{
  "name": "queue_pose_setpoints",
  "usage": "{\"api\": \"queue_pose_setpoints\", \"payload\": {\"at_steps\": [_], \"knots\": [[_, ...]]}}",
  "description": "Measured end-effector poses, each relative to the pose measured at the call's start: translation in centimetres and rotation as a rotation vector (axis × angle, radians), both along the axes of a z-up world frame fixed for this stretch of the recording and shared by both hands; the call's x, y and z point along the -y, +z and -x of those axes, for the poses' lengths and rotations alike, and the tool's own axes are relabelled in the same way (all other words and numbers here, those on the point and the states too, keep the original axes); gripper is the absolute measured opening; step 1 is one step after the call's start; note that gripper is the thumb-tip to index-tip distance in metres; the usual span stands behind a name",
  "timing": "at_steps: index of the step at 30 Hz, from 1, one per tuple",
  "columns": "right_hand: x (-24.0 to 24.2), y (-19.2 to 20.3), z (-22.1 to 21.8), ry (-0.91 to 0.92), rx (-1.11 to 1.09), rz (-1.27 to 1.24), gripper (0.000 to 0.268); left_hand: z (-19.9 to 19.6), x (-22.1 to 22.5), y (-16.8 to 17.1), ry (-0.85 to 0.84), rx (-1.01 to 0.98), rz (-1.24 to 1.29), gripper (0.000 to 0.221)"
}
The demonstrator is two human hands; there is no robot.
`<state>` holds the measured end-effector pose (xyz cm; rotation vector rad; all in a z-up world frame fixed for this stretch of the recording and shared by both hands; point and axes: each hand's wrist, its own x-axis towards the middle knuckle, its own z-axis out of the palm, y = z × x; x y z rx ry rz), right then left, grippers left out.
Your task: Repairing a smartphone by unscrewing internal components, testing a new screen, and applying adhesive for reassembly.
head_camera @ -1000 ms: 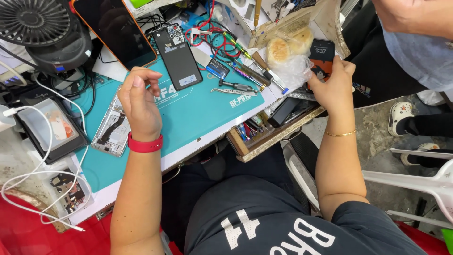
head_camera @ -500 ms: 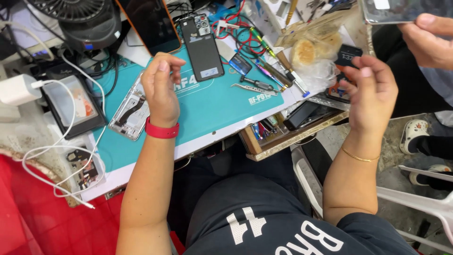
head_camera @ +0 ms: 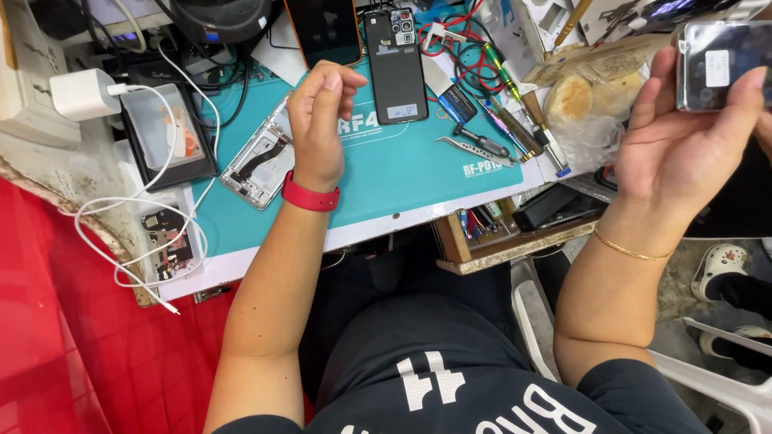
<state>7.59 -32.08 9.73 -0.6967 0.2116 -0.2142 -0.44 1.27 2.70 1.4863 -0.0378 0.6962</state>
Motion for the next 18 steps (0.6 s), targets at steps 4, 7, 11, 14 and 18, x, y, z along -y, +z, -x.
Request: {"api": "queue_pose_setpoints", "payload": {"at_steps": [4, 7, 11, 14, 18], "knots": [[-1.3, 0.0, 1.2, -0.054, 0.012, 0.077, 0.064, 0.1, 0.1, 0.0, -0.015, -0.016, -0.026, 0.038], [-1.8, -0.7, 2.2, 0.082, 0.068, 0.13, 0.061, 0.1, 0.1, 0.0, -0.03, -0.02, -0.04, 0.039], [-3.0, -2.7, 3.4, 0.279, 0.104, 0.226, 0.06, 0.1, 0.1, 0.0, -0.042, -0.024, -0.047, 0.039], [-4.6, -4.5, 4.8, 0.39, 0.182, 0.289, 0.063, 0.1, 0.2, -0.2, -0.085, 0.009, -0.093, 0.036], [-7.0, -4.4, 6.0, 0.662, 0.503, 0.439, 0.053, 0.3, 0.1, 0.1, -0.205, -0.042, -0.089, 0.035]]}}
